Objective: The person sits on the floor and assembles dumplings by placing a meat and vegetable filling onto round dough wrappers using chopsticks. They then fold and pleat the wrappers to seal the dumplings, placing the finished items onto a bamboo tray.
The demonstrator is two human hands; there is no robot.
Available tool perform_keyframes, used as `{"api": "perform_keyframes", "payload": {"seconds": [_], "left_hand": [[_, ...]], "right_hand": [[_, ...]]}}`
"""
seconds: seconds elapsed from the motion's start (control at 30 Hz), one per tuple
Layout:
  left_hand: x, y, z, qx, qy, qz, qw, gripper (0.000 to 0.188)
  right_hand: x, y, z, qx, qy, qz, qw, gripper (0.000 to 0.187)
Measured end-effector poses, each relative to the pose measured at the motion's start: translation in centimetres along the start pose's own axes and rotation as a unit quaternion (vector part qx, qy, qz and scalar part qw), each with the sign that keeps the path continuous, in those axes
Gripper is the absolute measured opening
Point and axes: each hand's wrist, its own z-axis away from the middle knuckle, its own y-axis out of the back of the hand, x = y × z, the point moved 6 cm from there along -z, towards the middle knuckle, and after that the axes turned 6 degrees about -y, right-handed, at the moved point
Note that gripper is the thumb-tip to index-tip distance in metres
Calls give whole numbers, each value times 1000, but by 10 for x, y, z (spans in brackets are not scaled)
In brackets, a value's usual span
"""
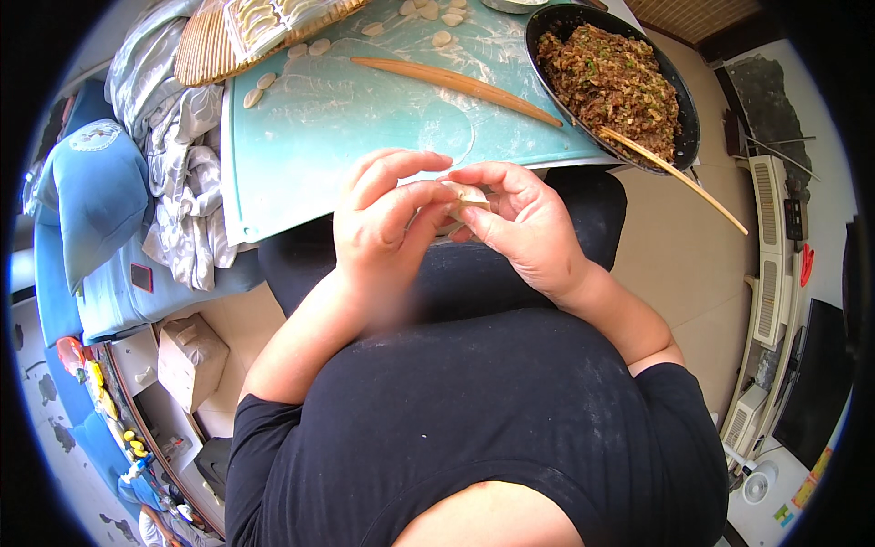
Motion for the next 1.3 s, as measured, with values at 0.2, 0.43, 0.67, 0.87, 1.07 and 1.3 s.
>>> {"api": "perform_keyframes", "payload": {"seconds": [0.2, 0.43, 0.67, 0.87, 1.07, 1.3], "left_hand": [[3, -2, -4, -11, -17, -16, 1000, 17], [-3, -10, 6, -45, 31, 27, 998, 28], [-29, -33, 33, 6, 349, 448, 823, 55], [-38, -31, 36, 33, 386, 468, 794, 29], [-39, -31, 41, 62, 409, 478, 774, 32], [-31, -28, 36, 51, 369, 496, 784, 44]], "right_hand": [[2, -1, 1, -6, 5, -25, 1000, 29], [4, 0, 1, -12, 4, -40, 999, 30], [-6, 0, -4, 5, -36, -60, 998, 38], [-17, 16, -2, 79, 23, 188, 979, 22], [-19, 10, -4, 43, 40, 343, 937, 28], [-31, -11, -5, 32, 203, 489, 848, 19]]}}
